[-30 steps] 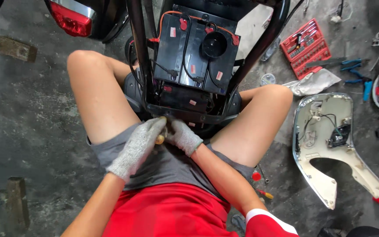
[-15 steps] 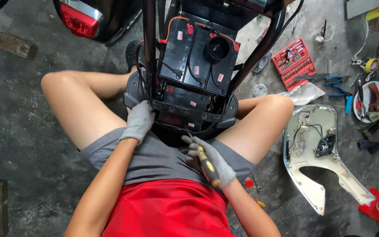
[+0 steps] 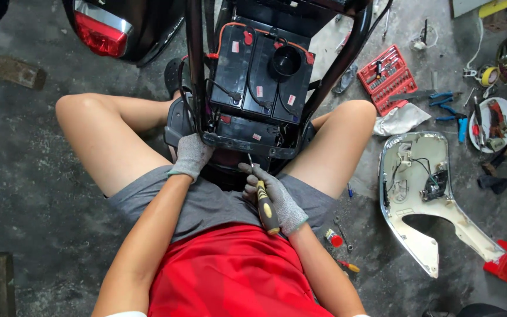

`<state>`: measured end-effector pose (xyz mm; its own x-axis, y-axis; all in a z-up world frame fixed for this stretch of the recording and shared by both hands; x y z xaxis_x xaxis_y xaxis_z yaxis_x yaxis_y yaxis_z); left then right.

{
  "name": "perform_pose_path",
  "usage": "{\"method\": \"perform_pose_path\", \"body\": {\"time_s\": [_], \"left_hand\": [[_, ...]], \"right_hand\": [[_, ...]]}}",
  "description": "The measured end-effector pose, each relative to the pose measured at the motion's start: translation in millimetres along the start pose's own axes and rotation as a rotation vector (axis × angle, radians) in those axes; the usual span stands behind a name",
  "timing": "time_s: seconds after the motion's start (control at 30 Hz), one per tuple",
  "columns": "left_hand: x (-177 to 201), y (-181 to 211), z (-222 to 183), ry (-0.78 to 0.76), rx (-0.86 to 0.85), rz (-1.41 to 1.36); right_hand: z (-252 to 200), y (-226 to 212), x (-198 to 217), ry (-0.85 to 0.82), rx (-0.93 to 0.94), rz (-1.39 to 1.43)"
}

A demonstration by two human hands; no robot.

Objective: The person sits on the workshop floor in front of a scooter with its body panels removed and works on the battery compartment under the seat. They unscrew screws from the battery box cover using a screwdriver, manipulate the cover and wiring, and reach toward parts laid on the floor.

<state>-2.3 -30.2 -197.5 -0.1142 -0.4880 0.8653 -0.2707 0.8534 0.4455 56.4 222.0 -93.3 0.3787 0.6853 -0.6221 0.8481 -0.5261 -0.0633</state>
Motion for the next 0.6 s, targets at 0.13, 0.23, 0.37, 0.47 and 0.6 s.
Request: {"method": "perform_pose_path", "body": {"time_s": [0.13, 0.23, 0.37, 0.47, 0.6], "left_hand": [[6.9, 10.3, 0.1, 0.045, -0.081, -0.033], [19.1, 20.3, 0.0, 0.039, -0.022, -0.086], [36.1, 32.7, 1.6, 0.033, 0.007, -0.172], [37.5, 36.0, 8.8, -0.035, -0.006, -0.046], [23.8, 31.4, 19.6, -0.052, 0.013, -0.009]], "right_hand": [[-4.0, -4.6, -11.8, 0.080, 0.012, -0.024], [-8.1, -6.4, -17.7, 0.105, 0.019, -0.017], [5.2, -4.8, -2.7, 0.027, 0.009, -0.016], [6.6, -5.0, -3.2, 0.014, -0.004, -0.002], [16.6, -5.3, 3.5, 0.000, -0.033, 0.010]]}}
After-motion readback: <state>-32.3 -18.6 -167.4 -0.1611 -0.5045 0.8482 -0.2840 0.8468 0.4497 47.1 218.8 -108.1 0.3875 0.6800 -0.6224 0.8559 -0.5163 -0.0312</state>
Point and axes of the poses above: each hand's wrist, its own z-axis towards the middle knuckle, its own x-axis out of the back of the hand, y = z × x, the point moved 1 cm from there along z, towards the middle knuckle, and after that the axes turned 10 degrees about y, right-handed, at the moved point
